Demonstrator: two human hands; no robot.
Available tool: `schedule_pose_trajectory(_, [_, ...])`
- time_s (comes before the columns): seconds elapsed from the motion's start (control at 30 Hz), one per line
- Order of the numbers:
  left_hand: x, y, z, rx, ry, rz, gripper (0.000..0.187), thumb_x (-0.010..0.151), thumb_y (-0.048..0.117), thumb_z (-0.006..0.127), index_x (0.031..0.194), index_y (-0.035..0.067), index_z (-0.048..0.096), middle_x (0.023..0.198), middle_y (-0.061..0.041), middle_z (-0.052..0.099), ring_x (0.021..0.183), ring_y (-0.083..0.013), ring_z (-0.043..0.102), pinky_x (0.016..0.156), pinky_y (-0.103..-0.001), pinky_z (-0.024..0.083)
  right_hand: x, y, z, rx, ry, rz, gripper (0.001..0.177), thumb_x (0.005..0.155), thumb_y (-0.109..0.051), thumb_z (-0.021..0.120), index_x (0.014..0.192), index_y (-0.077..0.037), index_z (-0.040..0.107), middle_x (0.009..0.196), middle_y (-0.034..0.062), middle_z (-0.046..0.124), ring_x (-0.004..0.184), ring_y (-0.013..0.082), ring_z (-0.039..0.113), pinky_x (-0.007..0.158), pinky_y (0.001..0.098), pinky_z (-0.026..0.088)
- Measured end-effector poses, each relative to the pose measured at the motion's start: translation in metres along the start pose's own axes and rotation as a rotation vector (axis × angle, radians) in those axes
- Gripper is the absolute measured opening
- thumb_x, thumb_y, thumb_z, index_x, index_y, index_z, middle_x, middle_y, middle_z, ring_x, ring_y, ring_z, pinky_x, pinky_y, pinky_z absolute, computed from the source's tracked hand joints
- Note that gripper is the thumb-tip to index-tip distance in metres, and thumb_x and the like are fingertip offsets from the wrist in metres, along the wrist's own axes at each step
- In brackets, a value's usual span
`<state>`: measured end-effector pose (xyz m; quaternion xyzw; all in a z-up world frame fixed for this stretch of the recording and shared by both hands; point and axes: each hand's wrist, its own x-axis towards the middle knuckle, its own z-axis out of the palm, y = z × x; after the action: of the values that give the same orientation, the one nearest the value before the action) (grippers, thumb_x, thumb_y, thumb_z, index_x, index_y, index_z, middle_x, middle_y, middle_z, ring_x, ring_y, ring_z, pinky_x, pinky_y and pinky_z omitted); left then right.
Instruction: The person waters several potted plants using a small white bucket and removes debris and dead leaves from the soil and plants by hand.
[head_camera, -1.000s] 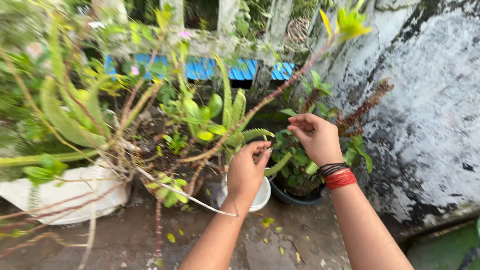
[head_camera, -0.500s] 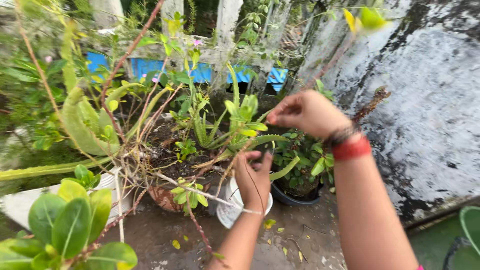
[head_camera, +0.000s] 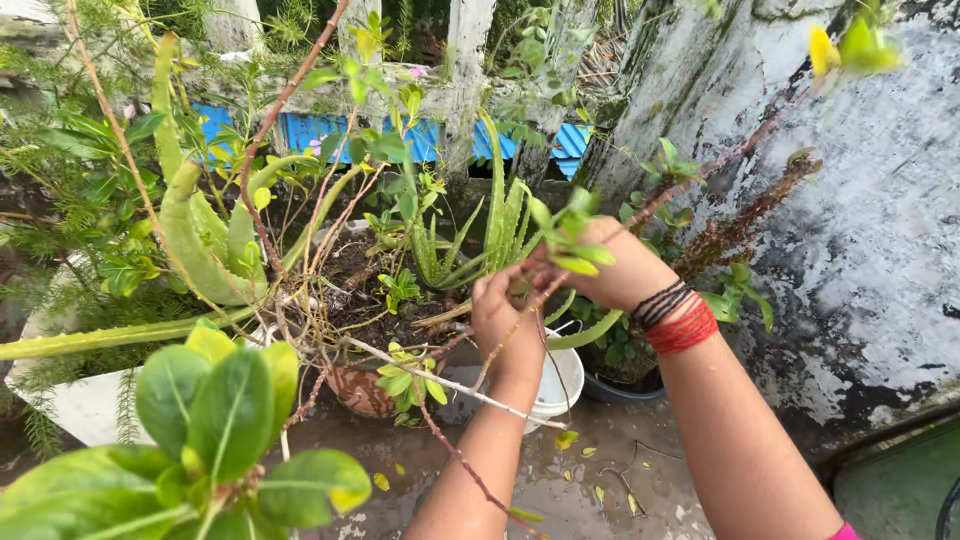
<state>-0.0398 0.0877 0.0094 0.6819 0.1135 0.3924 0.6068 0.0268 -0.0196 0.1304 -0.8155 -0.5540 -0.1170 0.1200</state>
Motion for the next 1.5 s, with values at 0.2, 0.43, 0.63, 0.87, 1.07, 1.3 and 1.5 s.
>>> schedule_pose_trajectory(0.2, [0.013, 0.001, -0.003, -0.031, -0.119, -0.028, 0.031, 0.085, 0.024, 0.078, 0.110, 0.006, 0.074, 0.107, -0.015, 0.070, 0.099, -0.0312, 0.069, 0.086, -0.040, 0.053, -0.008, -0.002, -0.002, 0.082, 0.037, 0.179, 0.020, 0.083, -0.014, 0.076, 0.101, -0.005, 0.075, 0.091, 0.0126, 0.076, 0.082, 0.0277, 0.075, 0.072, 0.0373, 0.058])
schedule_pose_trajectory(0.43, [0.015, 0.006, -0.014, 0.072, -0.151, 0.239, 0.024, 0.091, 0.015, 0.071, 0.112, 0.003, 0.073, 0.110, -0.018, 0.072, 0.102, -0.0375, 0.068, 0.088, -0.043, 0.052, -0.009, -0.002, -0.009, 0.088, 0.064, 0.223, 0.020, 0.084, -0.009, 0.073, 0.104, -0.007, 0.076, 0.092, 0.0138, 0.077, 0.083, 0.0307, 0.074, 0.076, 0.0382, 0.058])
schedule_pose_trajectory(0.63, [0.024, 0.002, -0.020, 0.011, -0.326, 0.135, 0.028, 0.089, 0.010, 0.067, 0.116, 0.002, 0.072, 0.112, -0.016, 0.072, 0.101, -0.0339, 0.070, 0.088, -0.039, 0.054, -0.011, 0.023, 0.001, 0.072, 0.122, 0.087, 0.021, 0.078, -0.008, 0.077, 0.099, -0.005, 0.074, 0.094, 0.0131, 0.074, 0.086, 0.0312, 0.071, 0.076, 0.0385, 0.057])
schedule_pose_trajectory(0.87, [0.030, -0.020, -0.002, 0.099, -0.227, 0.306, 0.029, 0.090, 0.015, 0.076, 0.112, -0.003, 0.069, 0.113, -0.018, 0.070, 0.104, -0.0357, 0.066, 0.093, -0.042, 0.051, -0.017, 0.031, -0.002, 0.132, 0.092, 0.041, 0.025, 0.084, 0.000, 0.068, 0.106, -0.006, 0.076, 0.103, 0.0100, 0.075, 0.097, 0.0284, 0.072, 0.088, 0.0372, 0.057])
schedule_pose_trajectory(1.07, [0.031, -0.031, 0.003, -0.039, -0.393, 0.185, 0.027, 0.092, 0.006, 0.065, 0.117, 0.006, 0.073, 0.111, -0.014, 0.069, 0.103, -0.0303, 0.069, 0.092, -0.039, 0.054, -0.019, 0.041, 0.007, 0.056, 0.016, 0.128, 0.019, 0.088, -0.009, 0.072, 0.106, -0.011, 0.077, 0.101, 0.0085, 0.077, 0.092, 0.0269, 0.074, 0.084, 0.0373, 0.058])
schedule_pose_trajectory(1.3, [0.035, -0.033, 0.003, -0.013, -0.338, 0.204, 0.029, 0.088, 0.007, 0.072, 0.116, 0.011, 0.076, 0.108, -0.015, 0.070, 0.104, -0.0330, 0.066, 0.091, -0.043, 0.051, -0.016, 0.024, 0.004, 0.007, 0.069, 0.004, 0.021, 0.088, -0.016, 0.076, 0.107, -0.006, 0.075, 0.099, 0.0124, 0.074, 0.088, 0.0308, 0.072, 0.077, 0.0390, 0.057])
schedule_pose_trajectory(1.5, [0.037, -0.022, -0.002, -0.005, -0.360, 0.031, 0.023, 0.088, 0.012, 0.074, 0.110, 0.012, 0.078, 0.101, -0.015, 0.070, 0.095, -0.0310, 0.070, 0.086, -0.041, 0.054, -0.021, 0.024, 0.013, 0.042, 0.157, 0.107, 0.022, 0.089, -0.017, 0.078, 0.107, -0.004, 0.074, 0.097, 0.0115, 0.074, 0.087, 0.0263, 0.073, 0.079, 0.0359, 0.058])
